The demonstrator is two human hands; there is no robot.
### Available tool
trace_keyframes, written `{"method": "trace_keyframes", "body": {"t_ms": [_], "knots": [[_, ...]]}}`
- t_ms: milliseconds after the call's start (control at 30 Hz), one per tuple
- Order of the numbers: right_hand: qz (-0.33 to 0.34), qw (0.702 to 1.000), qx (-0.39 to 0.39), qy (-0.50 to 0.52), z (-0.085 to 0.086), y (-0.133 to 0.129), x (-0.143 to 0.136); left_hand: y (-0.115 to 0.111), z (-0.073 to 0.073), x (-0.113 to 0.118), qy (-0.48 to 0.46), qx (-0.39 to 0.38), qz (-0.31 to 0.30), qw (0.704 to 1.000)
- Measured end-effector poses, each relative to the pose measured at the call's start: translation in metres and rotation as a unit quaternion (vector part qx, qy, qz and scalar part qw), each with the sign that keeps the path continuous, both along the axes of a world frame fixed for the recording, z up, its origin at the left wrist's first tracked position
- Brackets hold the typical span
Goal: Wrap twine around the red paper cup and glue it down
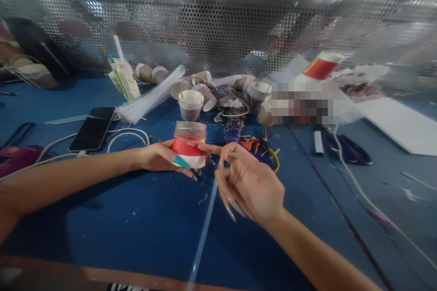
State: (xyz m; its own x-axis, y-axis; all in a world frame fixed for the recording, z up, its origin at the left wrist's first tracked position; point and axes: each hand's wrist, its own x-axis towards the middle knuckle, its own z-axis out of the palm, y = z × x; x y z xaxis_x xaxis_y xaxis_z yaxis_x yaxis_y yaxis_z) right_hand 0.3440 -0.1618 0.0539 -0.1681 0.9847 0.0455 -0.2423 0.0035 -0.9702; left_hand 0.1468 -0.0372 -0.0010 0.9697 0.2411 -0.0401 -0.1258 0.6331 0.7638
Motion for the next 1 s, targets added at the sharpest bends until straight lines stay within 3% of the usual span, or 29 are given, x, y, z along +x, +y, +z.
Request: {"method": "trace_keyframes", "body": {"t_ms": [200,400,500,667,900,1000], "knots": [[-0.034,0.999,-0.008,-0.021,-0.003,0.006,0.003,0.001,-0.004,0.0,-0.001,0.009,0.002,1.0],[-0.141,0.989,0.038,-0.026,-0.005,0.011,0.005,-0.001,0.0,0.001,0.005,0.001,0.012,1.0],[-0.11,0.991,0.069,-0.041,-0.002,0.006,0.001,-0.005,0.003,0.003,0.018,0.003,0.03,0.999],[-0.005,0.997,0.011,-0.072,0.002,-0.004,-0.009,-0.008,0.003,0.005,0.031,0.02,0.041,0.998],[-0.008,0.999,0.024,-0.027,-0.003,0.0,-0.003,-0.008,0.003,0.005,0.025,0.014,0.047,0.998],[-0.038,0.999,0.035,-0.007,-0.007,0.004,0.003,-0.009,0.005,0.004,0.037,0.007,0.051,0.998]]}}
